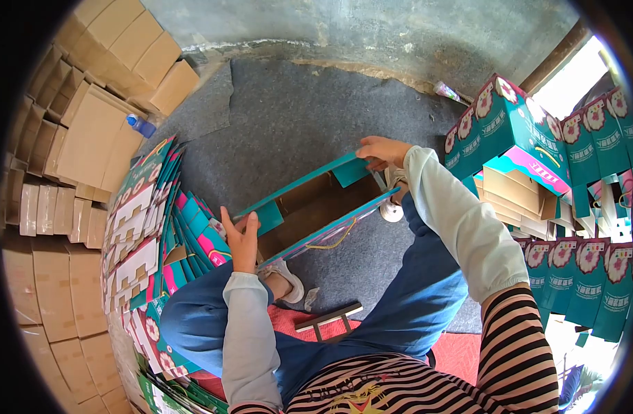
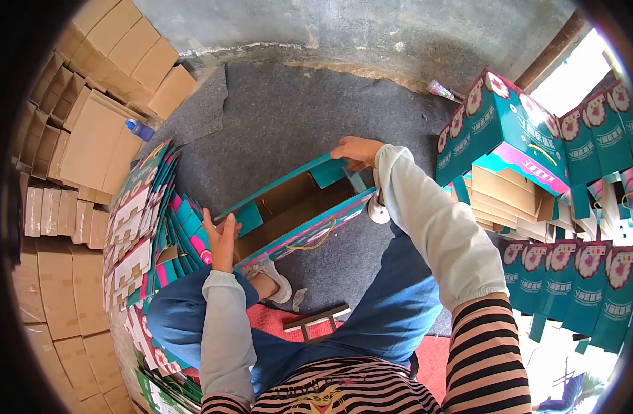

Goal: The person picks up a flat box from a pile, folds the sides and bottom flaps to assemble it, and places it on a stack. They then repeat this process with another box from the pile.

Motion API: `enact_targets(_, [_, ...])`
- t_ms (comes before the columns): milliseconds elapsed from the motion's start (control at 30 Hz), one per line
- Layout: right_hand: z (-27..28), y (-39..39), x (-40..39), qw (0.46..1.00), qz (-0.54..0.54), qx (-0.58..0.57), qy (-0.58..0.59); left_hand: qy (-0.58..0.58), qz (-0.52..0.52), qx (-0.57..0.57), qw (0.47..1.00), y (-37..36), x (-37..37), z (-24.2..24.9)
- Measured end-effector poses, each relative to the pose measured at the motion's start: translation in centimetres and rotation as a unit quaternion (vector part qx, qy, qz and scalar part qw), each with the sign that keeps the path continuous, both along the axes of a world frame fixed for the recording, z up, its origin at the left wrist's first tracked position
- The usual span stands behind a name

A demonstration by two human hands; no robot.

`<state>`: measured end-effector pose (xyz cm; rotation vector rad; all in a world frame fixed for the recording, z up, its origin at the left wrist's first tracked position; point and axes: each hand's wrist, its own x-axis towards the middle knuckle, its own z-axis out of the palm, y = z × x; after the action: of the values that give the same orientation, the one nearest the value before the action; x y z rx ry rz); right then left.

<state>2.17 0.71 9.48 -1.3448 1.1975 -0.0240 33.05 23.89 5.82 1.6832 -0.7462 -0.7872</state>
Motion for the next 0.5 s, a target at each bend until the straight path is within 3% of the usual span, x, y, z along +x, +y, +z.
enact_targets(67, [-0.4,-0.1,-0.3,1.0,0.014,0.004,-0.005,-0.046,-0.01,0.003,0.999,0.2,0.1,-0.4])
enact_targets(267, [-0.7,-0.8,-0.1,0.989,0.13,-0.054,0.036,-0.152,-0.079,0.156,0.973,0.7,0.4,2.2])
enact_targets(367, [-0.3,-0.8,0.3,0.983,0.153,-0.081,0.055,-0.236,-0.105,0.111,0.96,0.7,1.6,0.7])
enact_targets(500, [-0.5,-1.5,0.3,0.981,0.171,-0.066,0.062,-0.289,-0.129,0.162,0.934,0.2,2.1,0.7])
